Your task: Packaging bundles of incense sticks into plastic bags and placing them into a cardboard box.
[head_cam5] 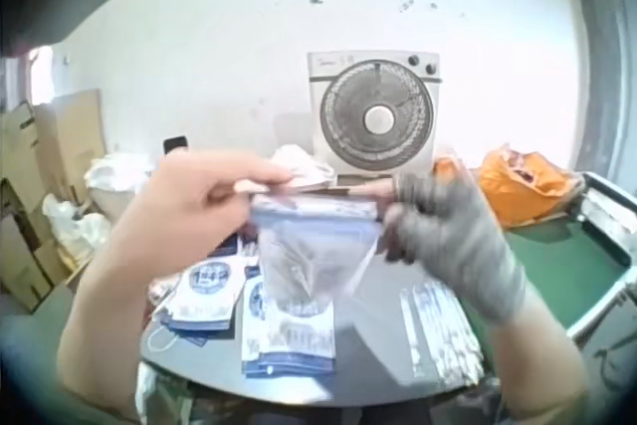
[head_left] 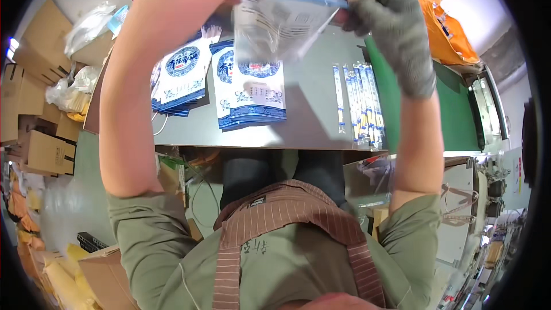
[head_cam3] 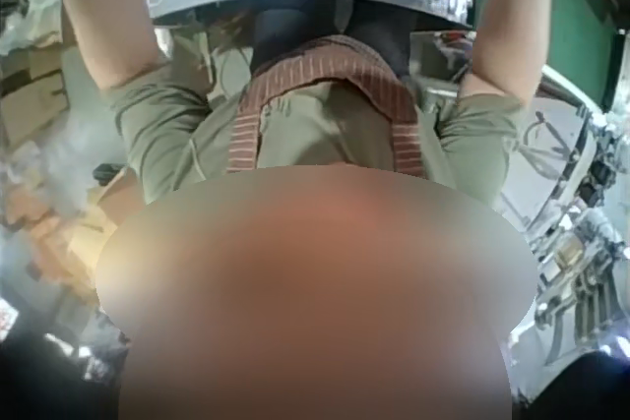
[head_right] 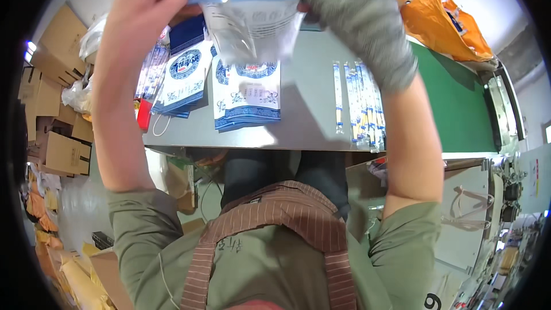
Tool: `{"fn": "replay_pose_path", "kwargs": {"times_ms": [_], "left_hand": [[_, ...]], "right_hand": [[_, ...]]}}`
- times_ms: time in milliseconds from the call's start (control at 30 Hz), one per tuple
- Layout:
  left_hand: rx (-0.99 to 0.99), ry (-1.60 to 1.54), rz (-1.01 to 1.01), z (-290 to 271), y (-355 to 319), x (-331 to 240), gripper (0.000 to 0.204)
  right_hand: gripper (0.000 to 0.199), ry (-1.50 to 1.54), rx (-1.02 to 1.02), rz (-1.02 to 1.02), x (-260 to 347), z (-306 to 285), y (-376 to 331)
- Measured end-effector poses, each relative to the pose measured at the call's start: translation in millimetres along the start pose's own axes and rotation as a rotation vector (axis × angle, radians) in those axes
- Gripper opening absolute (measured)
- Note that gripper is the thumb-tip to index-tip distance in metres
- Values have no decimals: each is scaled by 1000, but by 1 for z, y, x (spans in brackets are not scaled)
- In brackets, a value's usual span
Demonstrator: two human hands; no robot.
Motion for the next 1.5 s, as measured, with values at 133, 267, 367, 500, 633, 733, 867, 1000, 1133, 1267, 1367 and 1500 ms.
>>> {"fn": "replay_pose_path", "kwargs": {"times_ms": [133,267,367,500,633,733,867,1000,1133,1267,1367,1500], "left_hand": [[66,249,242,56,-74,33,43],[563,299,-81,138,-156,119,43],[719,250,-102,156,-167,126,43],[432,-166,-153,182,-105,91,50],[122,-394,-229,305,-84,115,75],[80,-601,-571,363,-59,138,88],[102,-687,-784,397,-28,136,85],[-106,-874,-855,415,-32,130,91],[-118,-828,-662,374,-31,89,96],[-286,-594,-26,290,-16,62,117],[-271,-673,152,270,-18,67,125],[88,-725,-23,298,-51,87,108]], "right_hand": [[26,-42,100,103,-58,59,-57],[42,-356,304,288,-146,96,-109],[58,-1055,-160,385,-217,39,-141],[71,-1162,-202,745,-257,-4,-170],[83,-1123,-127,769,-273,5,-157],[80,-696,-328,1199,-271,-18,-155],[69,-555,-283,1227,-307,-23,-140],[57,-4,-351,945,-300,37,-125],[38,933,-285,938,-350,31,-122],[58,1110,-18,474,-196,38,-54],[91,545,-296,422,-159,24,-62],[121,530,-195,290,-153,30,-64]]}}
Point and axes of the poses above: each hand's wrist, its own y-axis towards the middle knuckle, its own z-axis out of the palm, x = y × z, the point moved 5 cm from there along y, towards the middle knuckle, and after that the axes turned 12 degrees about z, right-handed, at the moved point
